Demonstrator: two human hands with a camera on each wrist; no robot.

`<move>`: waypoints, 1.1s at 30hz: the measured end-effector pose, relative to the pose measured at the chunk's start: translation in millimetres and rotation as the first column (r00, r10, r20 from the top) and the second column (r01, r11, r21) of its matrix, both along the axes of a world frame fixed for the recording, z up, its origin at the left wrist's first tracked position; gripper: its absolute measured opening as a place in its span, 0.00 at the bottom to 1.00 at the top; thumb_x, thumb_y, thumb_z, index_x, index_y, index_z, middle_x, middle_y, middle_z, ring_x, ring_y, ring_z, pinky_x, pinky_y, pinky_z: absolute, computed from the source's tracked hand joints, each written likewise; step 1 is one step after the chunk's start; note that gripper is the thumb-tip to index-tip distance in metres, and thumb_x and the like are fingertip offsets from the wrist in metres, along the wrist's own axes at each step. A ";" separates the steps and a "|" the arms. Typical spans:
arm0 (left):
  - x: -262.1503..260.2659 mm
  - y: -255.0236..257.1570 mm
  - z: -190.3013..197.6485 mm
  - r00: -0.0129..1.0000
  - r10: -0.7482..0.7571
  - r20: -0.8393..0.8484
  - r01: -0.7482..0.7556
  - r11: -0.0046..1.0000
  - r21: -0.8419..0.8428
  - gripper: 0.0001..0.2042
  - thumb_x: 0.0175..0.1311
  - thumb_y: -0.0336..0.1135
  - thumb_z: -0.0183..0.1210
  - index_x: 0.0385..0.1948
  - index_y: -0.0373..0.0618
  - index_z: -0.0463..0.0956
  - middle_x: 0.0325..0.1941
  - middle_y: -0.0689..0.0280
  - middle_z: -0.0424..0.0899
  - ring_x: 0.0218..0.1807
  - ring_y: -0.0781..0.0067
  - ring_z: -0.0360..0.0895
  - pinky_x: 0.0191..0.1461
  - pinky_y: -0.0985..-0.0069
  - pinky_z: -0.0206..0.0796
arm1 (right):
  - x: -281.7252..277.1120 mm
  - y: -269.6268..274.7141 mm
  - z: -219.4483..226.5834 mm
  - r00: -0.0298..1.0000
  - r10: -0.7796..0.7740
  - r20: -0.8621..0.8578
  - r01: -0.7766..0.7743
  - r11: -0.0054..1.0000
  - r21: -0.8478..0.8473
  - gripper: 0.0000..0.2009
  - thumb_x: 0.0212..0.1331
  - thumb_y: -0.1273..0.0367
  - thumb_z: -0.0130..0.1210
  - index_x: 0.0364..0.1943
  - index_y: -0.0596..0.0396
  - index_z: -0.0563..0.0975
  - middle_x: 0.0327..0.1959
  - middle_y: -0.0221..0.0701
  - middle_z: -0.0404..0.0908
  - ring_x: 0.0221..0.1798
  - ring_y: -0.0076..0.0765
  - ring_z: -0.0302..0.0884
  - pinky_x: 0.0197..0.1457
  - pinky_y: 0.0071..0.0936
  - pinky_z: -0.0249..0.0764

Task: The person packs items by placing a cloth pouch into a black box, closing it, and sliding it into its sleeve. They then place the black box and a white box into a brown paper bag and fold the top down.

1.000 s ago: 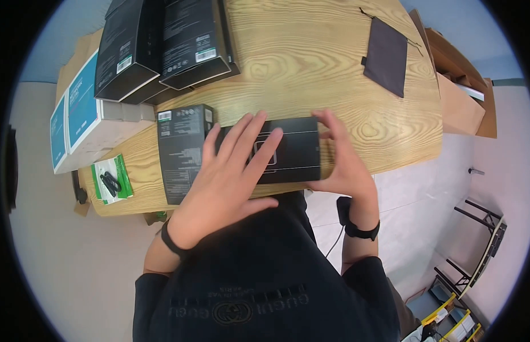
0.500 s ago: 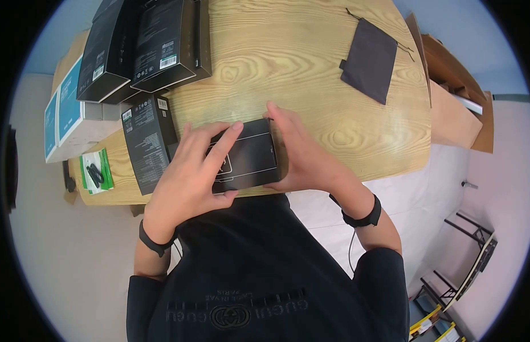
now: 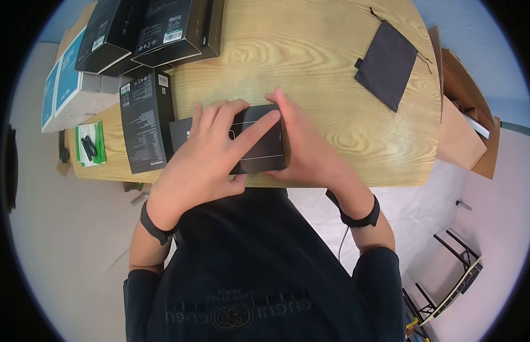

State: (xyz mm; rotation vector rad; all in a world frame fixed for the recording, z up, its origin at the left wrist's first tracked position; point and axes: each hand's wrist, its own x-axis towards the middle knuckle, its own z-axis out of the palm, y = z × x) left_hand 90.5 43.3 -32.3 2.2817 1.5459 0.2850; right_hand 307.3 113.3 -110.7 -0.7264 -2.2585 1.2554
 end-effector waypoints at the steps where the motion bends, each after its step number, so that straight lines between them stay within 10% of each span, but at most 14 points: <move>1: -0.6 -0.2 2.8 1.000 0.000 0.000 0.000 1.000 -0.006 0.49 0.41 0.26 0.71 0.75 0.59 0.64 0.68 0.50 0.66 0.65 0.42 0.67 0.71 0.39 0.61 | 1.4 -0.5 -2.3 1.000 0.000 0.000 0.000 1.000 -0.006 0.67 0.36 0.71 0.80 0.80 0.57 0.42 0.74 0.49 0.61 0.76 0.61 0.61 0.76 0.47 0.65; 8: -65.6 -31.9 35.7 0.873 0.076 0.482 -0.163 0.976 0.141 0.47 0.38 0.30 0.62 0.74 0.37 0.62 0.77 0.46 0.60 0.75 0.41 0.64 0.75 0.49 0.62 | 5.5 3.9 10.1 0.995 -0.027 0.101 0.038 0.993 -0.112 0.69 0.35 0.69 0.83 0.81 0.52 0.43 0.76 0.46 0.58 0.77 0.57 0.61 0.77 0.42 0.64; 11: -81.2 -82.2 30.6 0.517 0.406 0.754 -0.694 0.714 0.090 0.52 0.52 0.28 0.60 0.80 0.37 0.35 0.78 0.44 0.60 0.77 0.47 0.63 0.78 0.53 0.62 | 3.6 0.1 20.8 0.980 -0.046 0.191 0.059 0.996 -0.061 0.66 0.36 0.68 0.83 0.81 0.49 0.47 0.77 0.44 0.56 0.76 0.55 0.62 0.77 0.41 0.65; 13: -112.3 -97.9 21.7 0.578 0.425 0.697 -0.713 0.678 0.179 0.51 0.58 0.29 0.64 0.80 0.37 0.35 0.77 0.45 0.60 0.77 0.48 0.64 0.78 0.53 0.61 | 3.9 1.6 23.8 0.979 -0.036 0.201 0.044 0.998 -0.036 0.64 0.38 0.66 0.83 0.81 0.48 0.50 0.77 0.44 0.55 0.75 0.54 0.63 0.76 0.40 0.66; 18: -117.3 -150.8 -0.7 0.574 0.674 0.465 -0.682 0.079 0.727 0.36 0.67 0.23 0.59 0.74 0.37 0.48 0.70 0.45 0.65 0.67 0.48 0.73 0.73 0.51 0.67 | 2.8 7.5 23.4 0.989 -0.024 0.148 0.040 0.993 -0.109 0.50 0.49 0.59 0.77 0.76 0.53 0.61 0.72 0.46 0.60 0.72 0.56 0.65 0.71 0.39 0.68; 20: -85.7 -121.7 16.4 0.890 0.030 0.455 -0.371 0.627 0.685 0.25 0.59 0.29 0.64 0.60 0.53 0.71 0.53 0.59 0.81 0.62 0.56 0.78 0.70 0.43 0.65 | -4.0 5.8 24.9 0.983 -0.036 0.180 0.053 0.995 -0.085 0.47 0.50 0.60 0.77 0.75 0.54 0.63 0.72 0.47 0.61 0.72 0.56 0.65 0.71 0.39 0.68; 21: -66.3 -109.3 55.3 0.937 0.172 0.304 -0.262 0.921 0.288 0.19 0.54 0.32 0.66 0.50 0.60 0.81 0.46 0.66 0.84 0.62 0.55 0.78 0.73 0.40 0.60 | -7.3 6.1 26.8 0.978 -0.063 0.199 0.076 0.995 -0.057 0.45 0.51 0.61 0.76 0.73 0.54 0.65 0.71 0.48 0.62 0.71 0.57 0.66 0.71 0.39 0.69; 25: -49.2 -52.4 26.0 0.974 0.177 -0.139 -0.181 0.983 -0.012 0.27 0.52 0.36 0.73 0.58 0.50 0.79 0.69 0.60 0.71 0.77 0.50 0.60 0.80 0.36 0.44 | -15.0 5.0 35.9 0.975 -0.073 0.210 0.079 0.997 -0.020 0.42 0.54 0.64 0.71 0.73 0.53 0.63 0.72 0.51 0.62 0.69 0.59 0.68 0.70 0.41 0.71; 33: -71.8 -50.2 -11.5 0.987 0.159 0.002 -0.159 0.987 -0.007 0.20 0.55 0.26 0.67 0.52 0.52 0.79 0.71 0.57 0.69 0.78 0.41 0.58 0.80 0.35 0.41 | 25.4 53.9 60.7 0.954 0.002 0.299 0.034 0.993 -0.115 0.37 0.58 0.64 0.69 0.73 0.52 0.68 0.73 0.42 0.68 0.75 0.46 0.67 0.73 0.37 0.66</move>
